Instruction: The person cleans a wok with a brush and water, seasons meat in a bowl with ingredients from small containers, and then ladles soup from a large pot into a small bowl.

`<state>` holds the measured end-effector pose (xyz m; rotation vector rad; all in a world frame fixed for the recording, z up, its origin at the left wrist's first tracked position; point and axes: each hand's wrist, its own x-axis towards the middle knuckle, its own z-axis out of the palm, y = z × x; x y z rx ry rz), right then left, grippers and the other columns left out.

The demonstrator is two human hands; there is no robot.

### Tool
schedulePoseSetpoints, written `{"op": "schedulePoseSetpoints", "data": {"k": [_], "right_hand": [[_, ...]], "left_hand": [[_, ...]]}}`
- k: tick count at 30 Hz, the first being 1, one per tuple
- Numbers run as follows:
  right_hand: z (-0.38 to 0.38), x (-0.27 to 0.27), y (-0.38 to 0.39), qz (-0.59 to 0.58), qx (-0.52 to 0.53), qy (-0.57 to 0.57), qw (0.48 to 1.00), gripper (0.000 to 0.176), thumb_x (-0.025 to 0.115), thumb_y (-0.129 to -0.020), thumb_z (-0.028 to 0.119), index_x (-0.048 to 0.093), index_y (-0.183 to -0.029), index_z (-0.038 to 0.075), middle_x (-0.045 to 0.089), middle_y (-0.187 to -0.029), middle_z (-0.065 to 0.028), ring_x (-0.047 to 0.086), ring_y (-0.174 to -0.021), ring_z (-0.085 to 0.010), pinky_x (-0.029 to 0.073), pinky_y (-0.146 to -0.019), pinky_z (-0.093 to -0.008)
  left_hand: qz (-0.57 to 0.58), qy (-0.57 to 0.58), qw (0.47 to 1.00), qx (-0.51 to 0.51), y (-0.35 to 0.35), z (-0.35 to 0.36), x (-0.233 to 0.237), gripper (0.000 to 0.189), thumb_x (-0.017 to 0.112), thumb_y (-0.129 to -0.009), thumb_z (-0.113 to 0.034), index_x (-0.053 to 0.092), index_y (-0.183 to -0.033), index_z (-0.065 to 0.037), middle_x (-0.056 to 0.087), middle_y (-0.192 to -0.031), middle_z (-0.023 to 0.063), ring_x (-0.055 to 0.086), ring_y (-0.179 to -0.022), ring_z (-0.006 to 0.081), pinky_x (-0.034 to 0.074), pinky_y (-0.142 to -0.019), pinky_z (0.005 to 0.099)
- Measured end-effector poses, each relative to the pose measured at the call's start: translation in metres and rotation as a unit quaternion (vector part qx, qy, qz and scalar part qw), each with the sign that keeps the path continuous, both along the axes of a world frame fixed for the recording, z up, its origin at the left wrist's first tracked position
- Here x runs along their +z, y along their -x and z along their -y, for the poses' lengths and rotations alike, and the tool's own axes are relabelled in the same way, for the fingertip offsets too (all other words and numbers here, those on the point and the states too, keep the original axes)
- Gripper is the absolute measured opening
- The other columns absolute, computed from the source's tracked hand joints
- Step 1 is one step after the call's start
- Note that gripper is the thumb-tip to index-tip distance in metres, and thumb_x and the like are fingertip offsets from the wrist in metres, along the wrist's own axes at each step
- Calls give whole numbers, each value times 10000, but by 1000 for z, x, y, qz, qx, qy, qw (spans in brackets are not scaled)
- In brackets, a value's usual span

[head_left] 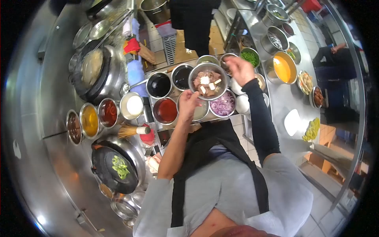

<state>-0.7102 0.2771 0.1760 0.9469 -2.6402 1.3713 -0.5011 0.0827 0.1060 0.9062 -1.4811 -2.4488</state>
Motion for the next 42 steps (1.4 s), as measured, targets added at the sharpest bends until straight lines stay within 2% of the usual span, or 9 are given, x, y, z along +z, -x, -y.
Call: {"op": "schedulePoseSetpoints", "data": {"k": [5, 9, 11, 16, 23, 28, 31, 39, 42], "right_hand": [[-134, -20, 14, -74, -359, -78, 927, 434, 627, -838, 38, 669, -1268, 4, 728, -1022, -199, 699, -898, -290, 552, -822, -404], [-170, -67, 7, 391, -176, -66, 901, 584, 765, -821, 116, 606, -1375, 24, 685, -818, -82, 628, -635, -150, 503, -578, -338], [-166, -154, 9, 350, -179, 69, 917, 506, 795, -877, 222, 652, -1339, 74, 677, -813, -48, 622, -657, -124, 499, -591, -317], [-141, -121, -16, 15, -24, -82, 996, 251, 632, -980, 200, 729, -1135, 28, 690, -920, -146, 684, -831, -331, 534, -760, -423], [-198, 1, -72, 74, -67, -4, 995, 165, 623, -971, 105, 729, -1075, 33, 664, -940, -178, 658, -848, -406, 526, -746, -452], [-230, -106, -82, 87, -92, -48, 991, 213, 614, -980, 154, 720, -1035, -22, 704, -988, -228, 673, -920, -432, 547, -824, -450], [-243, -151, -82, 331, -171, 2, 928, 311, 694, -953, 225, 690, -1154, -12, 712, -898, -191, 696, -816, -362, 549, -751, -426], [-426, -98, -132, 27, -310, -149, 939, 299, 716, -820, 111, 684, -1111, 50, 629, -1034, -169, 634, -929, -372, 521, -827, -470], [-487, -131, -155, 119, -246, -317, 908, 251, 777, -791, 172, 738, -1018, 73, 653, -1005, -162, 639, -974, -361, 520, -875, -468]], "left_hand": [[-4, 5, 1000, 31, -37, 11, 6, 111, 693, -988, -112, 607, -992, -42, 676, -894, 57, 688, -745, 155, 521, -536, 260], [31, 16, 996, 84, -75, 13, 7, 103, 682, -994, -92, 592, -973, -47, 663, -849, 53, 665, -686, 155, 516, -529, 253], [45, 5, 994, 99, -83, 9, 7, 115, 681, -994, -88, 579, -957, -51, 653, -817, 55, 654, -660, 156, 517, -527, 254], [72, 7, 991, 114, -98, -13, 7, 151, 680, -990, -76, 546, -922, -62, 633, -748, 59, 655, -628, 164, 520, -526, 255], [75, 15, 985, 157, -95, -69, 21, 149, 674, -998, -80, 542, -930, -74, 658, -762, 65, 678, -636, 174, 501, -522, 244], [55, 35, 994, 90, -72, -116, 39, 152, 666, -1008, -92, 537, -928, -79, 668, -746, 63, 670, -621, 158, 487, -517, 236], [62, 39, 997, 21, -37, -166, 60, 148, 662, -1013, -105, 540, -934, -76, 677, -735, 73, 642, -584, 137, 483, -515, 231], [98, -19, 968, -229, 62, -325, 73, 166, 691, -993, -144, 567, -969, -36, 674, -860, 86, 694, -707, 172, 536, -537, 259], [79, 5, 964, -255, 94, -387, 34, 198, 693, -983, -177, 608, -993, 2, 692, -833, 111, 671, -655, 177, 553, -569, 295]]}}
